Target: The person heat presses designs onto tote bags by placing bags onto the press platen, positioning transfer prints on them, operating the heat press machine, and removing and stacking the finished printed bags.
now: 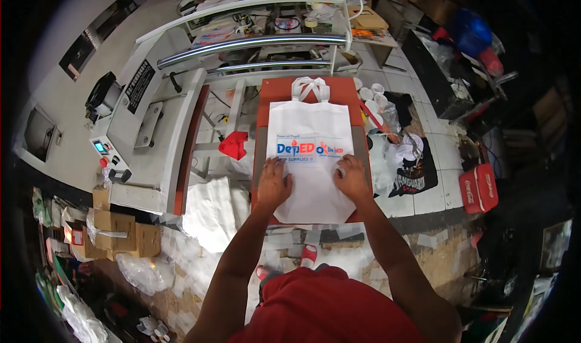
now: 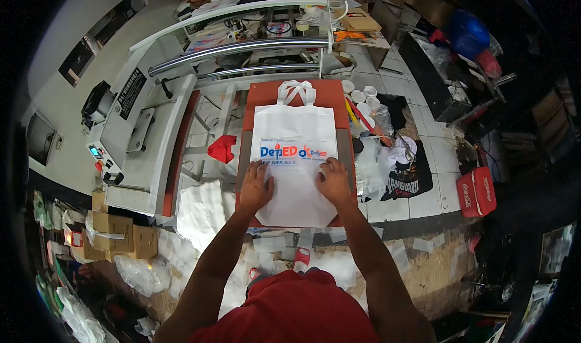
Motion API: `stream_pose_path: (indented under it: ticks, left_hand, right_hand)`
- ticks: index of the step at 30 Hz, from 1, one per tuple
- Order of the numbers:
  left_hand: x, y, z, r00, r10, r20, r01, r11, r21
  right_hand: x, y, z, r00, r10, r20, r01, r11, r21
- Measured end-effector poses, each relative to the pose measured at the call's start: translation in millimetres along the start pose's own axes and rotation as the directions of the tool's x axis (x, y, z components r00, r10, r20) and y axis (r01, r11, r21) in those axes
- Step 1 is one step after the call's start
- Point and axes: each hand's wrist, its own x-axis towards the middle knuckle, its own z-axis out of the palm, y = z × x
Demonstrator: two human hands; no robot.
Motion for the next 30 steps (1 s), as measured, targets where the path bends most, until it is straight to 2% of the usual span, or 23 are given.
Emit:
stream_pose_path:
  ticks: [4, 6, 7, 9, 11, 13, 14, 15, 17, 19, 21, 23, 25, 26, 28, 29, 30]
  left_hand:
    - [1, 4, -7, 0.999, -0.001, -0.035, -0.001, 0.999, -0.050]
    - [1, 5, -22, 0.997, -0.017, -0.071, 0.010, 0.995, -0.095]
    - [-6, 3, -36, 0.991, -0.040, -0.125, 0.024, 0.992, -0.127]
    - [-34, -6, -62, 0.978, -0.086, -0.189, 0.058, 0.988, -0.146]
    - [-80, -21, -92, 0.964, -0.181, -0.196, 0.146, 0.972, -0.182]
    - [-141, -39, -111, 0.947, -0.230, -0.225, 0.201, 0.969, -0.144]
    - [-178, -49, -117, 0.932, -0.304, -0.199, 0.279, 0.950, -0.144]
    - [-218, -57, -120, 0.911, -0.374, -0.173, 0.351, 0.924, -0.150]
    - [-301, -71, -127, 0.850, -0.517, -0.103, 0.504, 0.854, -0.127]
    - [-384, -77, -141, 0.731, -0.683, -0.004, 0.678, 0.727, -0.104]
    - [-477, -87, -138, 0.581, -0.813, -0.018, 0.810, 0.581, -0.077]
    - [-555, -89, -144, 0.424, -0.905, 0.012, 0.906, 0.424, -0.005]
    - [-608, -83, -159, 0.240, -0.969, 0.061, 0.969, 0.243, 0.049]
    - [-629, -86, -167, 0.198, -0.975, 0.100, 0.975, 0.207, 0.085]
    - [-681, -97, -170, 0.107, -0.975, 0.193, 0.981, 0.135, 0.137]
    - [-705, -108, -168, 0.061, -0.966, 0.250, 0.983, 0.102, 0.154]
    - [-721, -117, -170, 0.020, -0.959, 0.281, 0.988, 0.063, 0.143]
  right_hand:
    - [0, -3, -5, 1.000, 0.002, -0.024, -0.002, 1.000, 0.002]
    - [7, -19, -27, 0.987, -0.018, -0.162, 0.027, 0.998, 0.052]
    - [11, -25, -36, 0.987, -0.033, -0.159, 0.042, 0.998, 0.052]
    - [14, -38, -52, 0.942, -0.082, -0.324, 0.107, 0.992, 0.062]
    - [22, -74, -62, 0.921, -0.163, -0.355, 0.206, 0.975, 0.087]
    - [33, -116, -42, 0.917, -0.234, -0.322, 0.304, 0.934, 0.187]
    - [39, -142, -28, 0.950, -0.224, -0.218, 0.282, 0.915, 0.288]
    - [46, -169, -8, 0.940, -0.272, -0.204, 0.327, 0.889, 0.320]
    - [55, -231, 39, 0.913, -0.407, 0.006, 0.318, 0.722, 0.614]
    - [62, -315, 83, 0.770, -0.633, -0.087, 0.563, 0.608, 0.559]
    - [61, -412, 109, 0.630, -0.770, -0.098, 0.697, 0.506, 0.508]
    - [62, -500, 137, 0.587, -0.810, 0.002, 0.680, 0.494, 0.542]
    - [67, -571, 183, 0.618, -0.786, 0.014, 0.694, 0.553, 0.461]
    - [72, -593, 203, 0.613, -0.790, 0.011, 0.697, 0.548, 0.463]
    - [74, -627, 233, 0.708, -0.689, 0.154, 0.650, 0.721, 0.239]
    - [72, -637, 235, 0.712, -0.684, 0.159, 0.645, 0.727, 0.236]
    - [74, -643, 229, 0.745, -0.619, 0.250, 0.585, 0.786, 0.203]
